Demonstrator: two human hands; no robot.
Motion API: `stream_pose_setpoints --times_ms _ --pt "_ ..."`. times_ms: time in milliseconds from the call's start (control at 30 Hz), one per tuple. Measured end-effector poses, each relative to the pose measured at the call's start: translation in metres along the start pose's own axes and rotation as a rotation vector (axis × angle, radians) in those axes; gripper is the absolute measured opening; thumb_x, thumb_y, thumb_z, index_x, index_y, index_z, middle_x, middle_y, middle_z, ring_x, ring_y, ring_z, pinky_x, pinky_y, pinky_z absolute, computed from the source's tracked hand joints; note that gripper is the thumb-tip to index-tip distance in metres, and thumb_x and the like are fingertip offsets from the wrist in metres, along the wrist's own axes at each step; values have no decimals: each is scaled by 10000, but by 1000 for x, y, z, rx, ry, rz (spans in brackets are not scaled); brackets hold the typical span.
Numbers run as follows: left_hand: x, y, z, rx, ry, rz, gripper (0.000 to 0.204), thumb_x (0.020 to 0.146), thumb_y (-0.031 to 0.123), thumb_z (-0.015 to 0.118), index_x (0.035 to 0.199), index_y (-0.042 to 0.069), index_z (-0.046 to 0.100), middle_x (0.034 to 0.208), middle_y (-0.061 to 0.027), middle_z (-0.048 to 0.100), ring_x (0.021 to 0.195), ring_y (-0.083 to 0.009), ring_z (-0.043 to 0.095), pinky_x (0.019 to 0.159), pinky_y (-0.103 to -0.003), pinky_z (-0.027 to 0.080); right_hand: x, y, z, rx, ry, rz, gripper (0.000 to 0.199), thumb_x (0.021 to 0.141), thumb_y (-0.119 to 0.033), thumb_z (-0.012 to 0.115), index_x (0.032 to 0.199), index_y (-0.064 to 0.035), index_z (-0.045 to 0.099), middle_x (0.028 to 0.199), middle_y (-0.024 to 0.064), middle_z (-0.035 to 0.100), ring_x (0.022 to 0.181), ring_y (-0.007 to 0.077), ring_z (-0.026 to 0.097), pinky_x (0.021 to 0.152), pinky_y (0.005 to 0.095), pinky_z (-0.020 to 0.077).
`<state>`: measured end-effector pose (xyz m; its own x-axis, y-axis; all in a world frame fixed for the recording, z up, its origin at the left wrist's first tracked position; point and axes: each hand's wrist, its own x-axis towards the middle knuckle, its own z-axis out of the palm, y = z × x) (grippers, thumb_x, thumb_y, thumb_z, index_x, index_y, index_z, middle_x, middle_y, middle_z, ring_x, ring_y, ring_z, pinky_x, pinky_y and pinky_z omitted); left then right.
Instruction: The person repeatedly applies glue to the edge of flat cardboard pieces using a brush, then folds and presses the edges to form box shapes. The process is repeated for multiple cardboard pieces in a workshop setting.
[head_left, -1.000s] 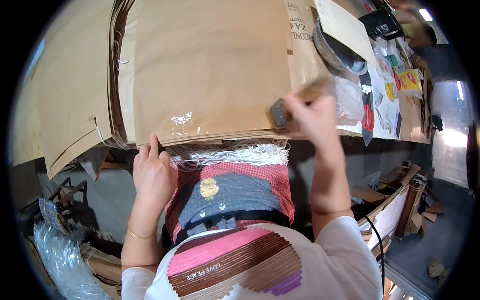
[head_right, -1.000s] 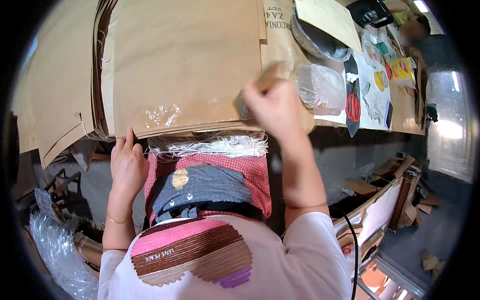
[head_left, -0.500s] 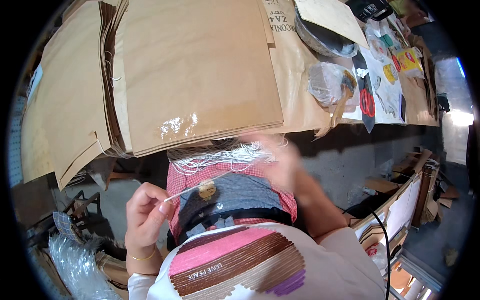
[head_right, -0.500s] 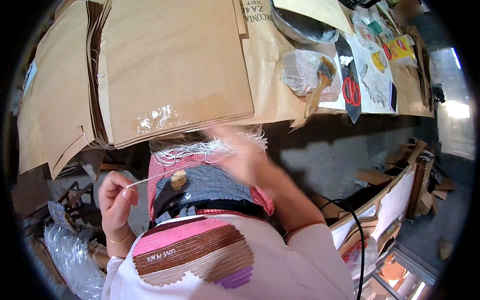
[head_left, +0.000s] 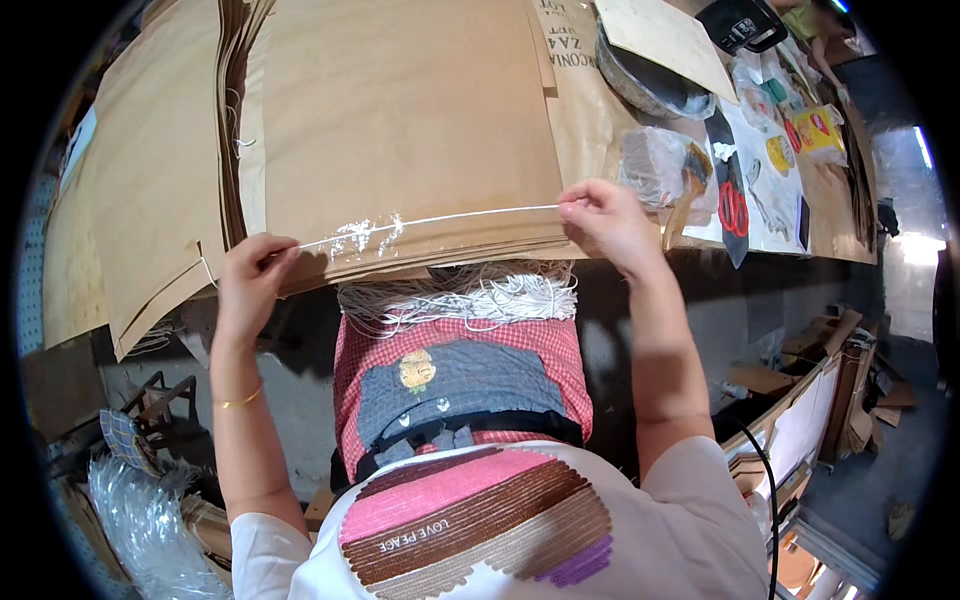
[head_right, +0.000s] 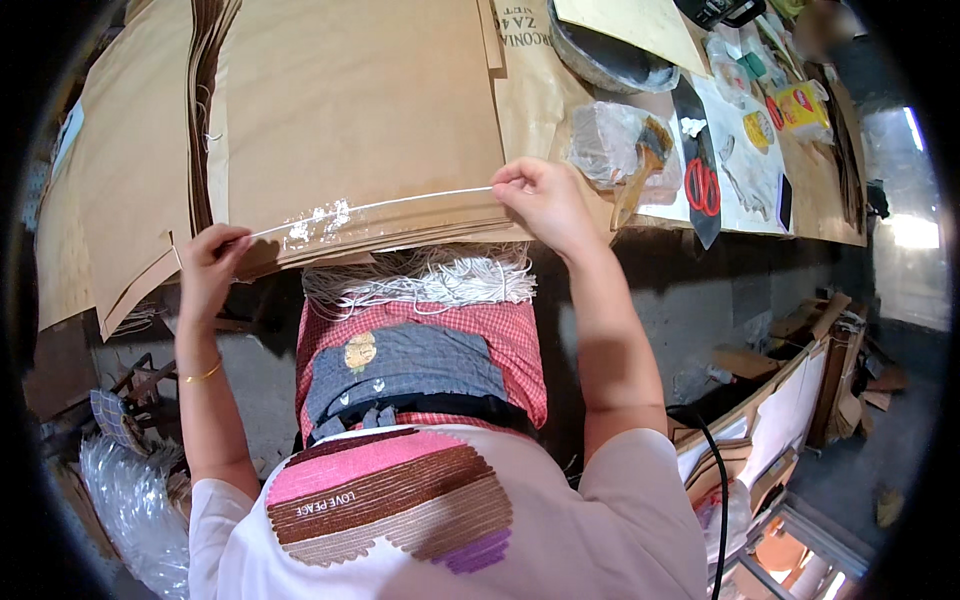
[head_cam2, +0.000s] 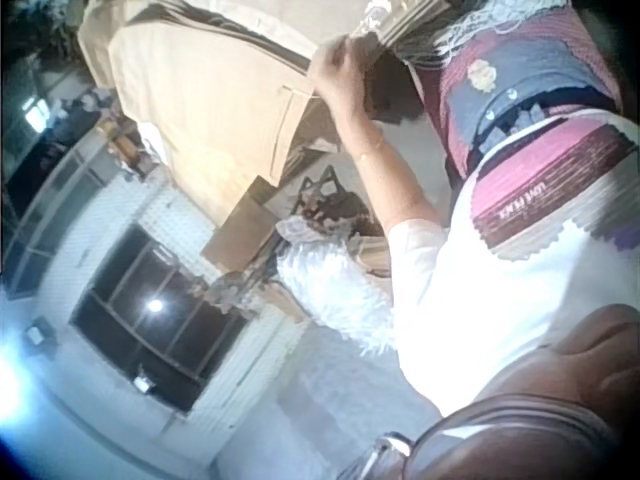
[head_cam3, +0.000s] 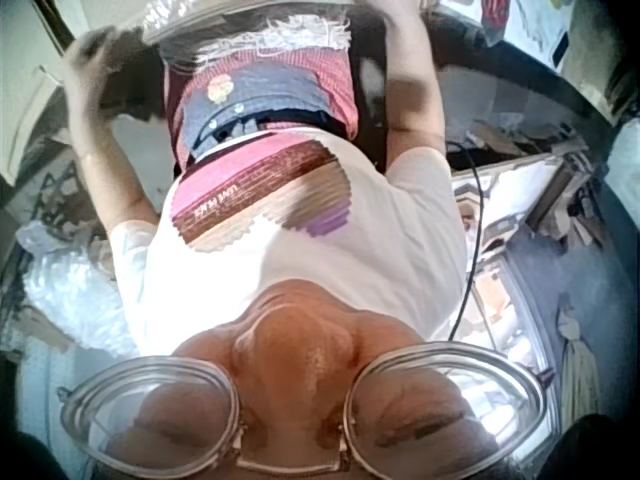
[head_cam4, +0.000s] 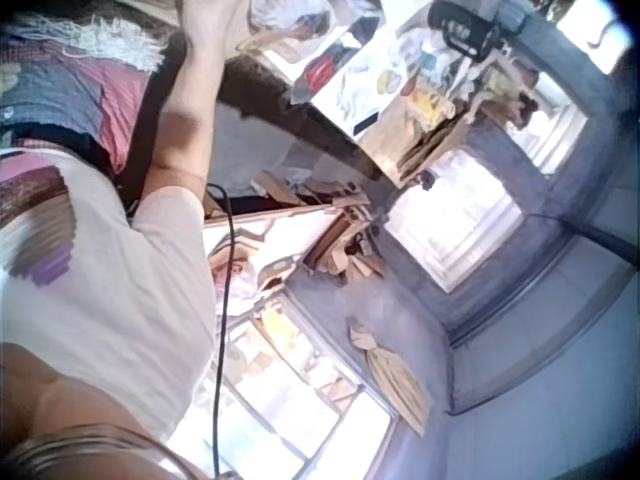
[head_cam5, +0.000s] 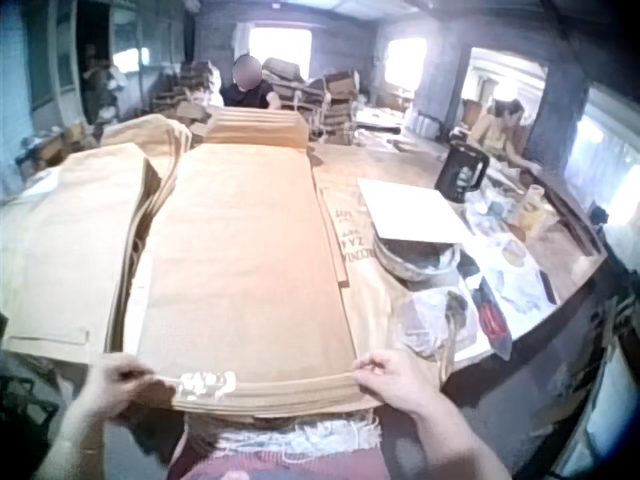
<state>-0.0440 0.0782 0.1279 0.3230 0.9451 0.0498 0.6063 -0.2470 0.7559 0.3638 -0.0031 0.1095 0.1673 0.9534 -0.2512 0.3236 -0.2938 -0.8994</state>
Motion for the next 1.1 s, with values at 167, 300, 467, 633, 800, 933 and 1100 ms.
stream_pose_setpoints --times_ms 167,300,467,633,800,933,1100 --pt "3 -21 28 162 71 21 78 743 27 707 791 -21 671 734 -85 606 719 -202 596 645 -301 471 12 18 19 -331 100 -51 115 748 -80 694 832 -22 642 783 74 602 700 110 562 644 249 465" --pt "1 -13 31 488 160 188 104 715 -3 680 811 7 644 806 -85 585 810 -263 564 697 -356 465 13 27 19 -9 83 -88 157 719 -10 689 826 -57 583 752 19 529 713 85 531 648 226 440" --pt "-2 -1 38 617 225 337 210 741 -54 609 935 28 602 940 -107 568 877 -297 558 751 -375 460 5 8 14 231 -131 142 238 692 16 698 760 -89 496 735 -38 471 701 44 475 604 196 382" --pt "-13 -14 36 208 -17 303 366 760 -120 532 1095 12 598 1076 -137 544 959 -318 545 824 -362 457 5 24 46 -362 413 -368 253 650 -26 741 777 -37 523 826 51 542 762 188 586 670 284 491" --pt "-4 -9 21 198 -213 329 342 759 -25 622 1100 7 622 1056 -120 571 994 -302 535 847 -389 447 4 19 43 -545 162 -844 221 723 39 692 930 -38 685 941 75 649 808 209 626 722 304 516" --pt "12 -7 7 22 -304 10 296 752 54 701 1034 -17 649 902 -108 602 860 -259 583 771 -360 472 12 5 44 -194 69 -362 67 771 -5 692 837 2 690 805 76 643 743 164 615 662 276 496" --pt "17 -19 30 280 2 -27 141 790 83 682 815 -37 612 794 -154 600 725 -329 593 632 -390 464 25 5 60 -409 234 -254 99 779 -90 714 804 -15 655 730 74 594 681 193 591 604 317 468"
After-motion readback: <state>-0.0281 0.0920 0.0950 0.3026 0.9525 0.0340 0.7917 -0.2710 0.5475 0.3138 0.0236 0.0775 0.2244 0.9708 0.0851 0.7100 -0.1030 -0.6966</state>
